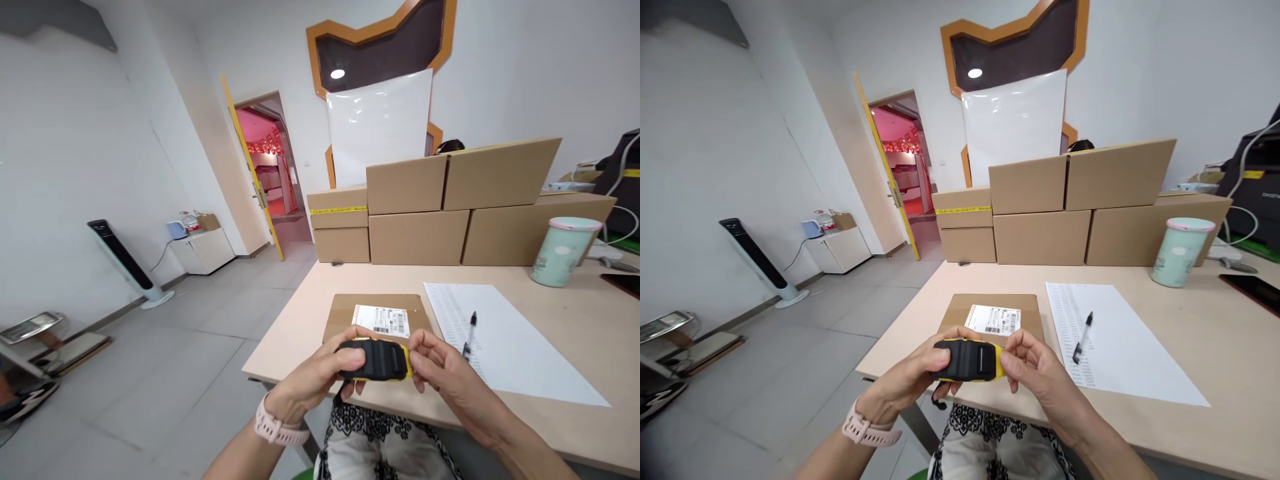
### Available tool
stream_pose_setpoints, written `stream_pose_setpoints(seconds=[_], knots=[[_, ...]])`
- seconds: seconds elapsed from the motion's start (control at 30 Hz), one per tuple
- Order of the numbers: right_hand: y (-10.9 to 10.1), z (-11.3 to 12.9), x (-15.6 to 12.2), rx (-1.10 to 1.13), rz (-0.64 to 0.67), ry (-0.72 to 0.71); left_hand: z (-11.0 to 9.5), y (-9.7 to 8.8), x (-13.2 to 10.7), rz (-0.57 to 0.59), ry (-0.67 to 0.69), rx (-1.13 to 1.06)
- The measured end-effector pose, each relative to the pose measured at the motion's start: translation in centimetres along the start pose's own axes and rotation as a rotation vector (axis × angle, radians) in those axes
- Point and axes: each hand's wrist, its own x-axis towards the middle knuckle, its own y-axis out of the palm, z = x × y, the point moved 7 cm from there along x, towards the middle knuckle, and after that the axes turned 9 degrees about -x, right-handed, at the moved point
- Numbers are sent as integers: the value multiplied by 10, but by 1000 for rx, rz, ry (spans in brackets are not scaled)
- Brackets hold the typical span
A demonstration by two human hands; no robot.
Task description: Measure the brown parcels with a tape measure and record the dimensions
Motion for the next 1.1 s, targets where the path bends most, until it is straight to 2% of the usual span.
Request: stream_pose_setpoints(seconds=[0.1, 0.2, 0.3, 0.4, 0.47, 0.57, 0.73, 0.93, 1.1], knots=[[-9, 1, 12, 66, 22, 76, -9, -6, 14, 21, -16, 15], [-41, 9, 31, 82, -49, 99, -26, -28, 24, -34, 23, 73], [-89, 13, 49, 99, -207, 85, -40, -74, 28, -183, 77, 123], [-126, -3, 60, 101, -325, 137, -41, -130, 26, -342, 74, 99], [-134, -21, 65, 59, -329, 201, -36, -160, 24, -420, 56, 71], [-128, -41, 72, -49, -304, 246, -28, -189, 19, -501, 23, 50], [-117, -49, 80, -203, -284, 265, -17, -212, 10, -591, -11, 29], [-117, -57, 80, -314, -277, 279, -3, -220, 9, -504, -34, 4], [-113, -60, 78, -338, -346, 290, 8, -218, 6, -454, -1, -168]])
